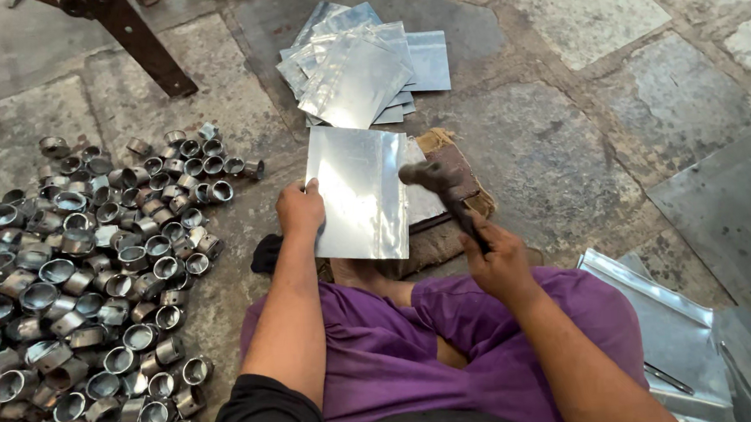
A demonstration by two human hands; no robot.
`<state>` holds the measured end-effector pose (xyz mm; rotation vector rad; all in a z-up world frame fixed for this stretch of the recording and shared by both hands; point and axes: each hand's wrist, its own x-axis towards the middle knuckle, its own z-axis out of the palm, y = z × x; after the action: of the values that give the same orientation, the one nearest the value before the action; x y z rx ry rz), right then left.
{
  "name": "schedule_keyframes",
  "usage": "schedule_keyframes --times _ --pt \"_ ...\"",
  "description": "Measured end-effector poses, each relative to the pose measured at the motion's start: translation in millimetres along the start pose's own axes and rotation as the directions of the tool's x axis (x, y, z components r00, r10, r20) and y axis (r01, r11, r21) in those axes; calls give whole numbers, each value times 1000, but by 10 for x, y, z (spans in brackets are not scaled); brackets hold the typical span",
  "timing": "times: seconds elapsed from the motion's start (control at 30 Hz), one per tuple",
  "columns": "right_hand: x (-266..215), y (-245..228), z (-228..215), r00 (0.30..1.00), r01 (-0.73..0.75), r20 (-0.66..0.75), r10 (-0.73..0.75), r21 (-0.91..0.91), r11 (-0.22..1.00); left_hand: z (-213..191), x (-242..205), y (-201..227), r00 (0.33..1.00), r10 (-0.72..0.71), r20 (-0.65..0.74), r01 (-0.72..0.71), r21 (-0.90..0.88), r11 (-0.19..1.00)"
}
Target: The person sits on the floor and repeatedly hammers a rectangular metal sheet placed on a wooden block. They hold the sheet with one hand and strike it with a hammer in the other hand, occasionally adjusting the sheet's position.
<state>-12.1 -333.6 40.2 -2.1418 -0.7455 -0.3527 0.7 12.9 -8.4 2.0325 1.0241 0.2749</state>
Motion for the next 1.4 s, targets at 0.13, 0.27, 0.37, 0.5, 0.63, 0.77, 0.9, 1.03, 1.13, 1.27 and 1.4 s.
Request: schedule_keyframes --times 0.13,0.27,0.37,0.5,0.63,0.77,0.9,1.03,1.13,1.27,1.4 --pt "20 113 121 978 -130 144 153 -158 979 -28 -19 20 998 -61 28 63 -83 995" --pt "-48 37 13 995 -84 47 86 -53 995 -16 21 -99 999 -12 -34 8 -119 993" --pt "-71 98 33 994 -70 87 66 42 997 11 63 -182 996 16 -87 -26 -123 992" --pt "-122 277 235 978 -79 186 95 -90 993 45 118 -225 991 -12 -135 -5 -123 992" --pt "-202 455 271 927 -308 190 322 -103 946 59 151 -345 993 -13 -119 -6 -160 987" --pt "-101 788 272 798 -563 309 518 73 823 115 225 -492 996 2 90 32 -373 927" --pt "-90 958 257 533 -844 512 674 268 464 292 310 -599 967 166 192 16 -700 714" --pt "-65 1021 290 514 -858 474 715 294 422 265 155 -520 960 263 92 -95 -779 620" --pt "15 1107 289 468 -877 475 745 355 324 193 -59 -356 881 459 -118 -374 -767 522" --pt "6 1322 345 474 -860 516 714 444 251 12 -284 -211 802 592 -82 -574 -384 723" --pt "-17 1638 500 472 -844 511 718 497 201 27 -421 -337 586 810 -34 -810 -4 586"
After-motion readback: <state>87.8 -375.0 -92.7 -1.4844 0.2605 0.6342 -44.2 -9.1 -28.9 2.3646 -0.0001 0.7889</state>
